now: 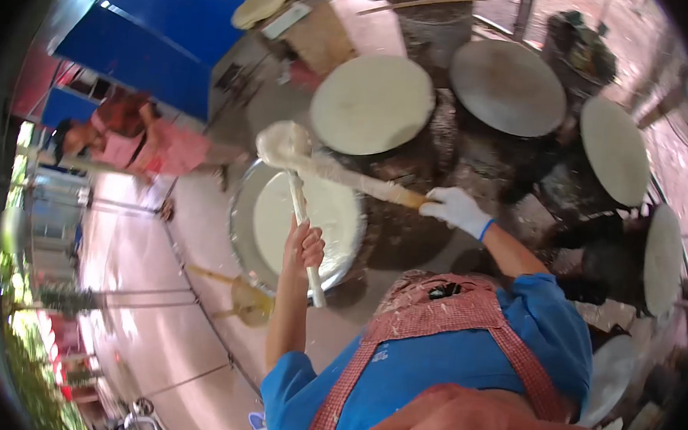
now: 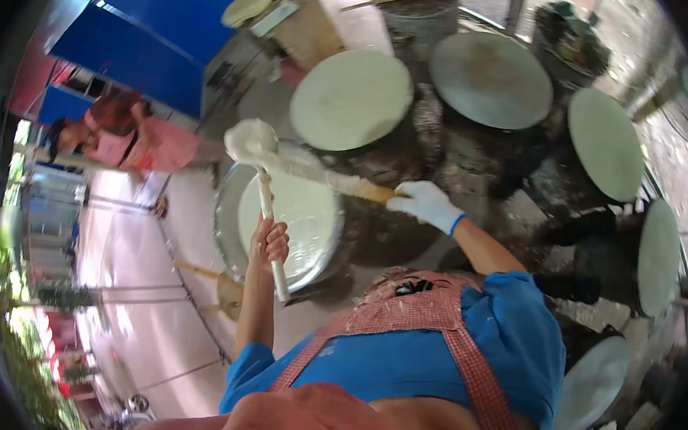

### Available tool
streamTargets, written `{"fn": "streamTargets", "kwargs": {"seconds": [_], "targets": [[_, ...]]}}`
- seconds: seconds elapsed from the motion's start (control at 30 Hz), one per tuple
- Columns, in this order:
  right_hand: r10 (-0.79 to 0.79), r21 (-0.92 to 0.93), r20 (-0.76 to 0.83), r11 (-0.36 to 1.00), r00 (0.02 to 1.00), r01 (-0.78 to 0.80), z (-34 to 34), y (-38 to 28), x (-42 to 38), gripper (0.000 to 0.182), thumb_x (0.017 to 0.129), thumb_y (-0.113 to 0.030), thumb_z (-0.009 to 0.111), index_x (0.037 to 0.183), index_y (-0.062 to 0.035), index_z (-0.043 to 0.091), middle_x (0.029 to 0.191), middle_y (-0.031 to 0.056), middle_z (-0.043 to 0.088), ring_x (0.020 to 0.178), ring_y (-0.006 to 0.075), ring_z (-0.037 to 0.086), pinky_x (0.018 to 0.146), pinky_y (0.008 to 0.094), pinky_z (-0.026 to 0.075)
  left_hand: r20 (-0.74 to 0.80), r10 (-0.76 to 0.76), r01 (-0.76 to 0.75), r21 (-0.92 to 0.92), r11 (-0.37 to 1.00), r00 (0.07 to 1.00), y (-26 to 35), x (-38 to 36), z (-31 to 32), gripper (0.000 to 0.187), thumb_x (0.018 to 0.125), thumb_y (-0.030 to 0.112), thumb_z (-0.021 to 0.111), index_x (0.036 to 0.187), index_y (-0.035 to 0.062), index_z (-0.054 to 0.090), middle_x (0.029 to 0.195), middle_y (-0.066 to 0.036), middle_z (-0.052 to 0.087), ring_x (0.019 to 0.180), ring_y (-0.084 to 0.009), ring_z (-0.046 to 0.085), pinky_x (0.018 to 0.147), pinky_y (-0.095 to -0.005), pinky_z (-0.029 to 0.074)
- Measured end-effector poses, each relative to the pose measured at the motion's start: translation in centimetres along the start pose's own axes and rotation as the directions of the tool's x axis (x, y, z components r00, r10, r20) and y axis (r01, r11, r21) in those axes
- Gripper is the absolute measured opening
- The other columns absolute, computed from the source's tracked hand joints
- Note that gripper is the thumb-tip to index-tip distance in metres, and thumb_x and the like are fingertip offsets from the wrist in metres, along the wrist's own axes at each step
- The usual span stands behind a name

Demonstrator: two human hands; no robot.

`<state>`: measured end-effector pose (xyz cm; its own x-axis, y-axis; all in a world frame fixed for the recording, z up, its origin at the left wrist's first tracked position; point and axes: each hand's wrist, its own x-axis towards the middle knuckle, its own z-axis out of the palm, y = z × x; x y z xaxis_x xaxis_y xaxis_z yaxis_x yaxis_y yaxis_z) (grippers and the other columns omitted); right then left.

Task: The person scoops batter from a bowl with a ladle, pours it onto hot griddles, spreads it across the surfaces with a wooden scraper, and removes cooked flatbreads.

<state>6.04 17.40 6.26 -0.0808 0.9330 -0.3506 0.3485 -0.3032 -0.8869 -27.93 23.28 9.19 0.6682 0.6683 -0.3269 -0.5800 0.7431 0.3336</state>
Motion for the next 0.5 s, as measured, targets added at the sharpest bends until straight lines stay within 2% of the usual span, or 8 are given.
{"fn": "streamTargets", "kwargs": {"seconds": [0.07,0.13,0.17,0.2,0.3,0.4,0.47,0.5], "targets": [[0.057,-0.129,0.007,0.990,0.998,-0.056,-1.9,6.5,-1.8,0.030,0.076,-0.036,0.061,0.079,-0.0055,0.062,0.058,0.0093,0.055,0.048,0.0204,0.054,0.048,0.0321,0.042,-0.054,-0.116,0.099,-0.251,0.963,0.992,-3.6,3.0,-0.2,0.029,0.092,0.026,0.040,0.076,0.0021,0.044,0.050,0.002,0.029,0.038,-0.0053,0.033,0.028,-0.0178,0.027],[-0.074,-0.305,-0.073,0.951,0.995,0.048,-4.5,13.2,-6.3,0.030,0.074,-0.037,0.062,0.076,-0.0071,0.061,0.061,0.0126,0.057,0.055,0.0258,0.057,0.051,0.0356,0.043,0.059,-0.382,0.324,-0.659,0.679,0.922,-7.4,7.2,-2.5,0.029,0.092,0.021,0.038,0.093,-0.0067,0.046,0.055,0.000,0.034,0.040,-0.0061,0.034,0.031,-0.0188,0.031],[-0.115,-0.371,-0.114,0.926,0.987,0.065,-5.5,16.8,-8.7,0.030,0.074,-0.038,0.062,0.076,-0.0076,0.062,0.064,0.0136,0.057,0.059,0.0279,0.057,0.054,0.0367,0.044,-0.042,-0.390,0.284,-0.613,0.737,0.920,-9.7,8.9,-2.1,0.031,0.092,0.016,0.036,0.105,-0.0122,0.041,0.058,-0.001,0.038,0.036,-0.0061,0.032,0.031,-0.0194,0.033],[-0.165,-0.426,-0.158,0.901,0.974,0.084,-7.0,19.7,-11.1,0.030,0.073,-0.038,0.062,0.076,-0.0081,0.063,0.066,0.0145,0.058,0.064,0.0300,0.058,0.057,0.0378,0.045,-0.021,-0.414,0.316,-0.610,0.727,0.910,-11.5,11.4,-0.8,0.031,0.092,0.016,0.036,0.105,-0.0122,0.041,0.058,-0.001,0.038,0.036,-0.0061,0.032,0.031,-0.0194,0.033],[-0.041,-0.361,-0.484,0.920,0.874,-0.156,-11.8,21.8,-19.0,0.032,0.073,-0.040,0.061,0.079,-0.0087,0.064,0.070,0.0145,0.060,0.067,0.0302,0.059,0.059,0.0379,0.045,0.176,-0.479,0.488,-0.560,0.670,0.860,-16.0,18.3,2.0,0.028,0.091,0.012,0.040,0.111,-0.0071,0.045,0.055,0.000,0.034,0.039,-0.0063,0.032,0.033,-0.0192,0.033],[0.088,-0.359,-0.732,0.793,0.676,-0.492,-18.3,22.7,-21.7,0.034,0.074,-0.041,0.060,0.085,-0.0086,0.065,0.073,0.0159,0.061,0.071,0.0315,0.060,0.061,0.0382,0.046,0.154,-0.505,0.528,-0.239,0.815,0.849,-18.2,26.4,8.4,0.026,0.091,0.014,0.043,0.116,0.0077,0.048,0.053,0.001,0.032,0.037,-0.0058,0.029,0.030,-0.0186,0.027],[0.164,-0.161,-0.814,0.859,0.558,-0.487,-22.4,20.6,-21.0,0.034,0.076,-0.038,0.058,0.087,-0.0066,0.065,0.076,0.0175,0.061,0.075,0.0326,0.060,0.063,0.0382,0.046,0.123,-0.410,0.393,0.144,0.908,0.904,-18.8,31.5,13.0,0.013,0.090,0.013,0.044,0.103,0.0159,0.047,0.052,0.001,0.030,0.036,-0.0061,0.029,0.030,-0.0190,0.023],[0.127,-0.115,-0.858,0.898,0.499,-0.425,-23.8,19.2,-19.9,0.034,0.078,-0.035,0.058,0.091,-0.0045,0.063,0.081,0.0179,0.062,0.078,0.0328,0.060,0.066,0.0379,0.046,0.061,-0.458,0.445,0.152,0.883,0.887,-18.6,35.6,13.4,0.015,0.089,0.012,0.047,0.101,0.0181,0.041,0.051,0.001,0.029,0.035,-0.0071,0.029,0.030,-0.0200,0.022]]}}
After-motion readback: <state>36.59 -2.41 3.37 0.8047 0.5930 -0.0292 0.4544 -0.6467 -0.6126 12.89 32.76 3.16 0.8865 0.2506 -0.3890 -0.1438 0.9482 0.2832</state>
